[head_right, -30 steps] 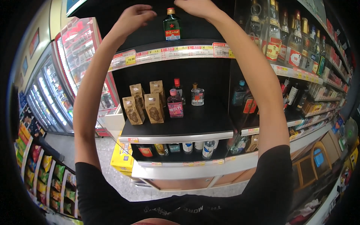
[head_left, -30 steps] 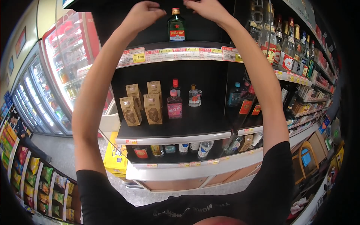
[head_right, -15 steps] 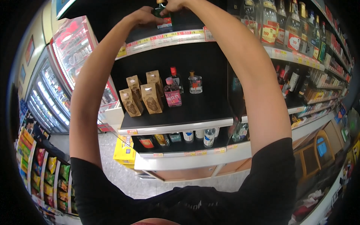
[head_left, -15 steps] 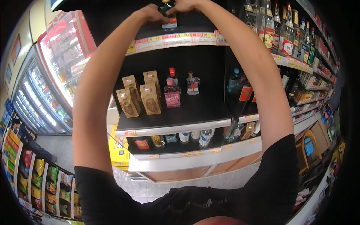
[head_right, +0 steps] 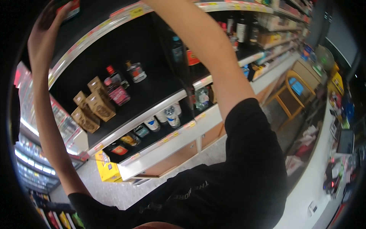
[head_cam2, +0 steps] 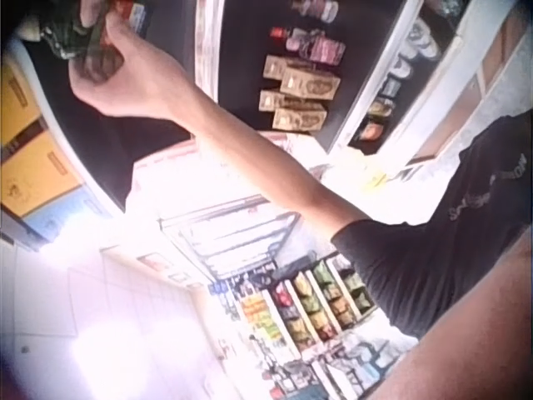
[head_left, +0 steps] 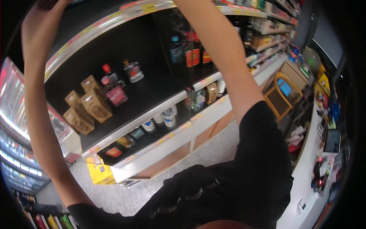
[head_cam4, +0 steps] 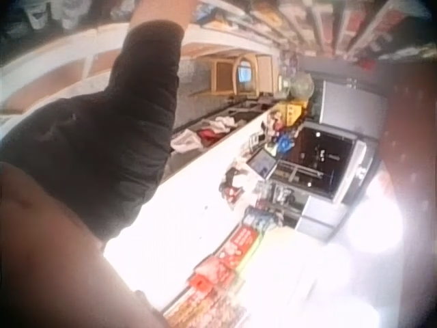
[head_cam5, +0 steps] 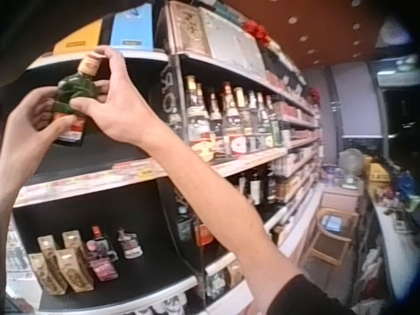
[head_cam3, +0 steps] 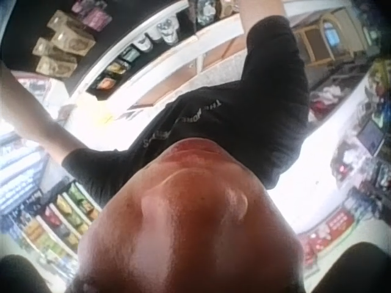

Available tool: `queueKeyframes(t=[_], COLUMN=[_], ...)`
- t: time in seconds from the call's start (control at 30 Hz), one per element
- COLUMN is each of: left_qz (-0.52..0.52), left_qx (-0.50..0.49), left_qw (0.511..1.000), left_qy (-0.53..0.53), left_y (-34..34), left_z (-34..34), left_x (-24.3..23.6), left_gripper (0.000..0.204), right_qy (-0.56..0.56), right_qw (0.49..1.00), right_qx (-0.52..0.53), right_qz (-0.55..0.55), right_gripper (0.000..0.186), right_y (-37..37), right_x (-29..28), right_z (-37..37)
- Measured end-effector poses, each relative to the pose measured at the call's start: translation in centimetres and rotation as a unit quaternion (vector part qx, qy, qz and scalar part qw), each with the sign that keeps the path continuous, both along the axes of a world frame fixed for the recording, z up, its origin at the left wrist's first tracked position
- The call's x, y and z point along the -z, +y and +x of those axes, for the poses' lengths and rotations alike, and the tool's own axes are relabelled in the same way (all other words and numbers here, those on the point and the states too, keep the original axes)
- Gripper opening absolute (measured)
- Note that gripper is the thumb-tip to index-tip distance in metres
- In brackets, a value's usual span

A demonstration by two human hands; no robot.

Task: Organizing various liquor and beverage bottles on supermarket shelves.

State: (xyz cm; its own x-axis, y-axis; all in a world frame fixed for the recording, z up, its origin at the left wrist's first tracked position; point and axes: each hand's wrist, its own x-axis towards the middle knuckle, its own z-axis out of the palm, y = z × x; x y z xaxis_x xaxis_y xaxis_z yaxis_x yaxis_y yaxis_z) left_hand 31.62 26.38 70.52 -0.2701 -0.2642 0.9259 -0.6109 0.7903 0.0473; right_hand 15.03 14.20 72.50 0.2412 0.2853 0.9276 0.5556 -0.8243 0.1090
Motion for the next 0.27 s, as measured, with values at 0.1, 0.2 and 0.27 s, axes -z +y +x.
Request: queueKeyframes(t=[0.1, 0.2, 0.27], left_qz=[-0.1, -0.161, -0.137], left_qx=[-0.061, -0.097, -0.041], left_qw=[0.993, 0.978, 0.979], left_qy=[0.019, 0.089, 0.144], left_y=[0.9, -0.3, -0.1], left_z=[-1.5, -2.5, -3.1], left_x=[4.3, 11.9, 17.2], left_gripper=[0.054, 0.048, 0.054], right_qy=[0.043, -0.007, -0.012], right_qw=[0.994, 0.996, 0.995], right_qx=[-0.096, 0.028, 0.082], right_qz=[0.017, 0.083, 0.064], right_gripper=[0.079, 0.057, 0.071], right_y=[2.4, 3.9, 4.7], right_x=[3.4, 10.0, 12.2], right_z=[-2.4, -3.7, -4.2])
